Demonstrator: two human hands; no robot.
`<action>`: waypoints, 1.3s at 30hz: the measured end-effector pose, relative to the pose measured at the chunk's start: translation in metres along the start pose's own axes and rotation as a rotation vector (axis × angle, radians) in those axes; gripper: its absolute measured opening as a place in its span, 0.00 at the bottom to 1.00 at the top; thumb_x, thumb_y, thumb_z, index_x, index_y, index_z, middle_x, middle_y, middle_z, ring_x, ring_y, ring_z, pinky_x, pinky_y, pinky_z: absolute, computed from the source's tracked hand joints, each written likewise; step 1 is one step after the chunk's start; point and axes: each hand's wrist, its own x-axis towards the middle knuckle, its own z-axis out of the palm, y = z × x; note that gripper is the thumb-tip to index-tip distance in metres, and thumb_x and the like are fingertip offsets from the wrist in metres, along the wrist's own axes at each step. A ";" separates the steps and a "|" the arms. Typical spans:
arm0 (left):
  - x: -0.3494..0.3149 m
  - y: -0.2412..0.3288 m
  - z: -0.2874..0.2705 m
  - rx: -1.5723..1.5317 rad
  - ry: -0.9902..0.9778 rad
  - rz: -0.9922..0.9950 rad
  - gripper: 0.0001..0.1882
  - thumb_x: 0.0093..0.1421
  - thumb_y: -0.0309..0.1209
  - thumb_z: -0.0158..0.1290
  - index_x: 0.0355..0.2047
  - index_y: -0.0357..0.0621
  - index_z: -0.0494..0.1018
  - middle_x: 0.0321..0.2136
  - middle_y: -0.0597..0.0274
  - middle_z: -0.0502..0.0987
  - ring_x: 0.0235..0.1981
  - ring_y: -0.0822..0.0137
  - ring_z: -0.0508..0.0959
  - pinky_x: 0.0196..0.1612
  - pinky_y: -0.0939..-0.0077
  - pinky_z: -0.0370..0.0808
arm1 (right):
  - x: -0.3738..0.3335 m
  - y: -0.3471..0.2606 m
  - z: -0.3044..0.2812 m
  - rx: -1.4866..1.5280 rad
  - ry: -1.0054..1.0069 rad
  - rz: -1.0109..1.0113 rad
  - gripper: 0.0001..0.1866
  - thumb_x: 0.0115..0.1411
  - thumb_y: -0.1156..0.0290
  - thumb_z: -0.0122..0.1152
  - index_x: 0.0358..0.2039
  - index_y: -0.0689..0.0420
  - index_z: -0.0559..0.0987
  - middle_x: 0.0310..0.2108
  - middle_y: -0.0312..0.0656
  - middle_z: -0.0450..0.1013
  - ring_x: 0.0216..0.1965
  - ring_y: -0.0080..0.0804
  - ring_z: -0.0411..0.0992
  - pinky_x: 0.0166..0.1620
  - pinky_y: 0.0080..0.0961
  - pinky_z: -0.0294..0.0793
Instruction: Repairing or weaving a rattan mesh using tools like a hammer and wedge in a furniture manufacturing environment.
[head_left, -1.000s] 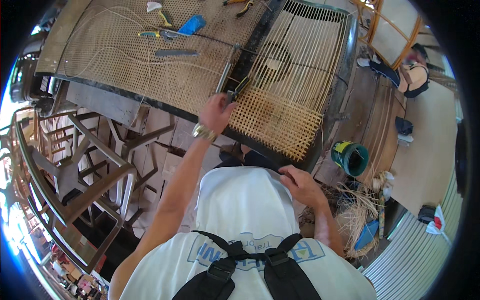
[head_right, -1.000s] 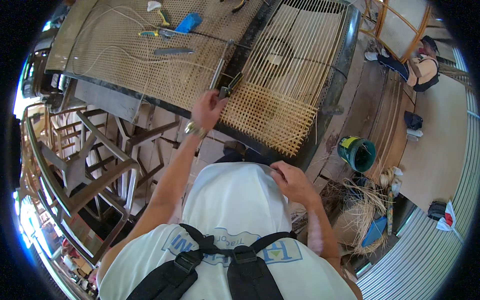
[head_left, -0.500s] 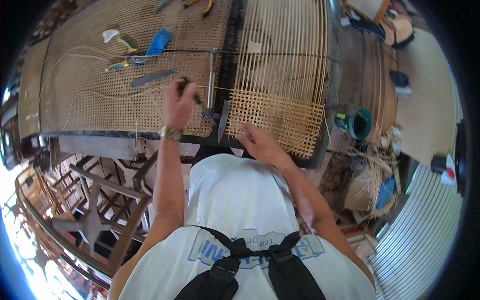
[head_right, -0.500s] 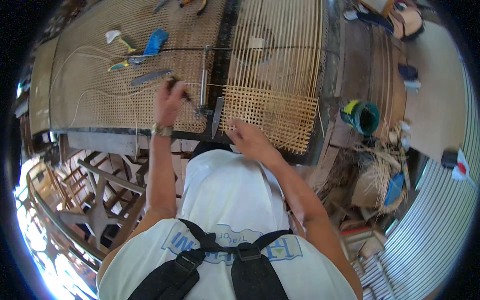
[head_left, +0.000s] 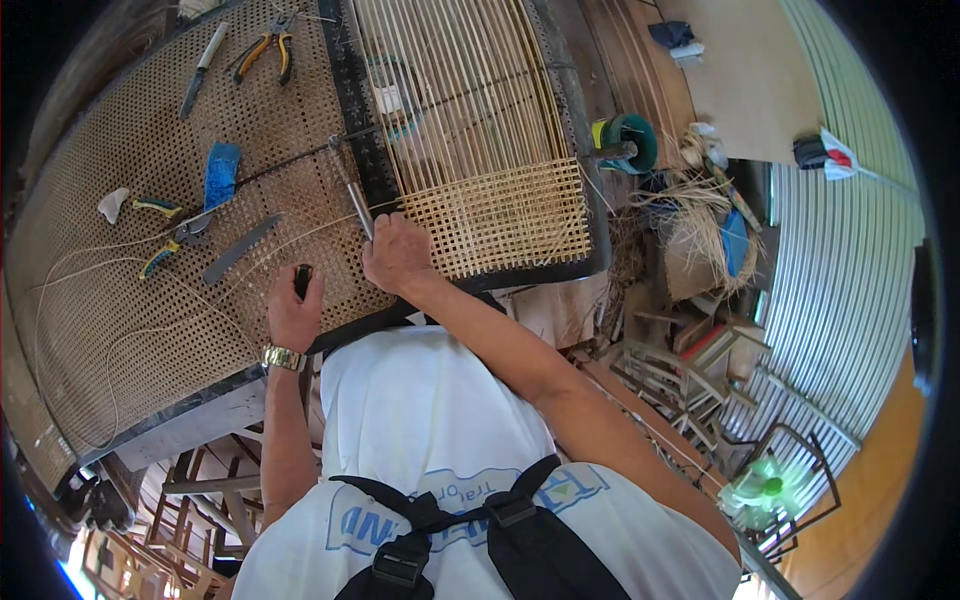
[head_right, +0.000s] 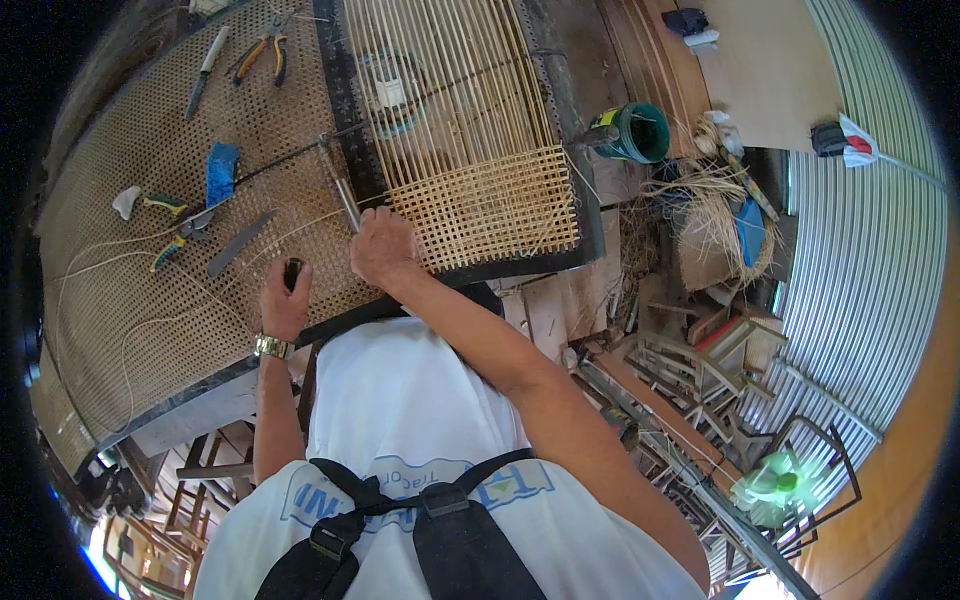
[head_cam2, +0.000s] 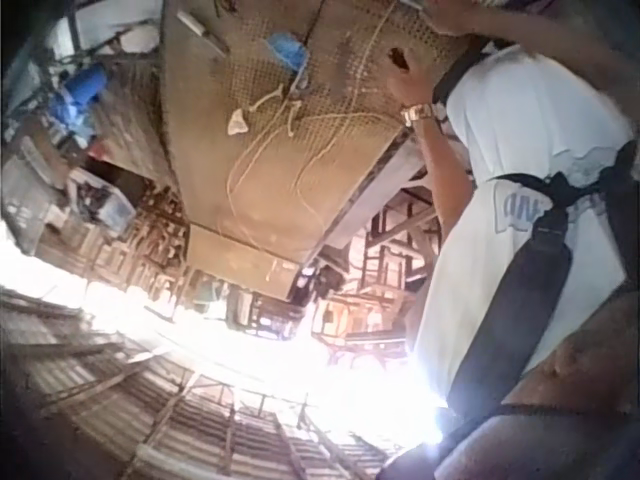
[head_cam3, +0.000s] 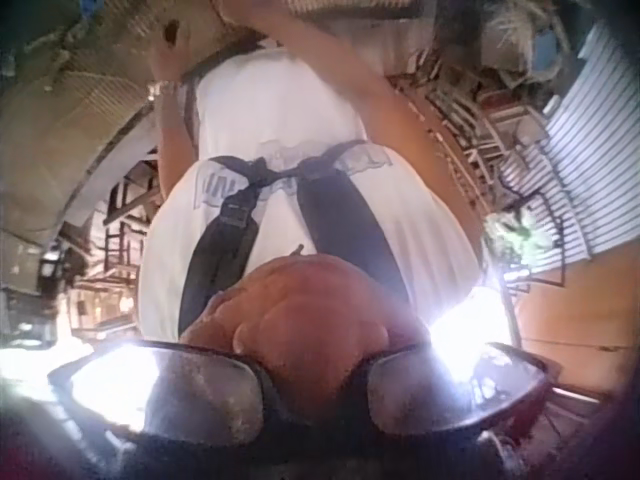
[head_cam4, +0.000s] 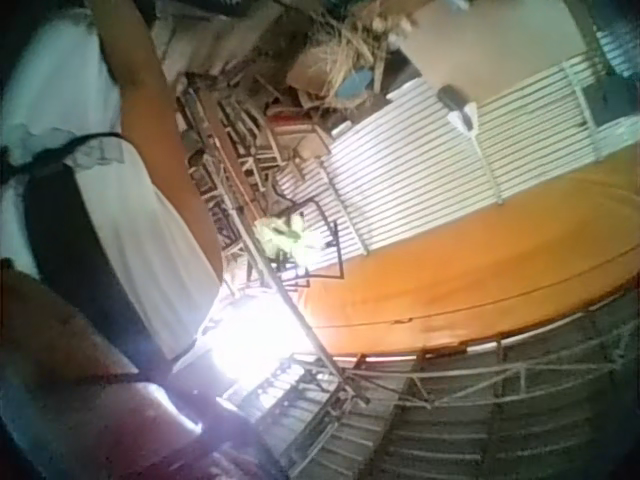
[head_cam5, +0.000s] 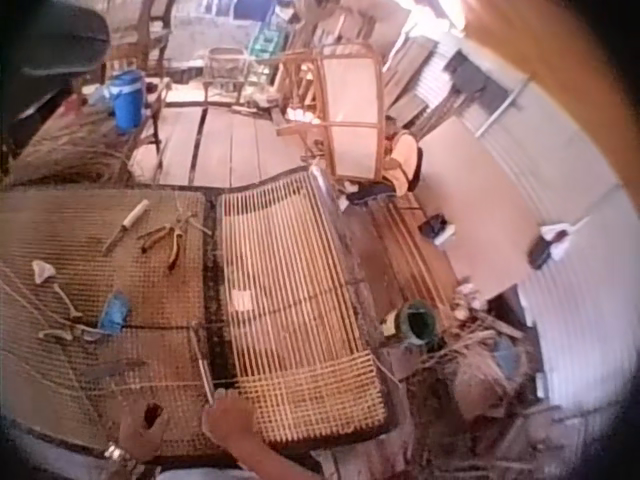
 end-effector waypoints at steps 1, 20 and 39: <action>0.001 0.001 0.000 -0.001 -0.005 0.001 0.16 0.66 0.40 0.59 0.44 0.39 0.77 0.28 0.51 0.80 0.26 0.56 0.79 0.31 0.62 0.74 | 0.000 -0.001 0.002 -0.001 -0.001 0.005 0.21 0.67 0.53 0.57 0.44 0.62 0.75 0.42 0.54 0.77 0.45 0.54 0.79 0.47 0.51 0.78; 0.103 0.066 0.029 -0.915 0.039 0.101 0.13 0.68 0.31 0.61 0.50 0.42 0.76 0.42 0.66 0.84 0.42 0.76 0.82 0.46 0.79 0.80 | -0.176 0.112 -0.163 0.655 0.284 0.338 0.22 0.71 0.66 0.59 0.60 0.62 0.71 0.32 0.34 0.71 0.32 0.20 0.68 0.38 0.21 0.71; 0.137 0.130 0.126 -1.291 -0.011 0.051 0.16 0.67 0.40 0.63 0.47 0.46 0.73 0.28 0.71 0.75 0.29 0.77 0.77 0.31 0.77 0.80 | -0.264 0.076 -0.088 1.427 0.538 0.480 0.15 0.73 0.68 0.55 0.56 0.61 0.73 0.25 0.29 0.63 0.21 0.14 0.58 0.24 0.16 0.59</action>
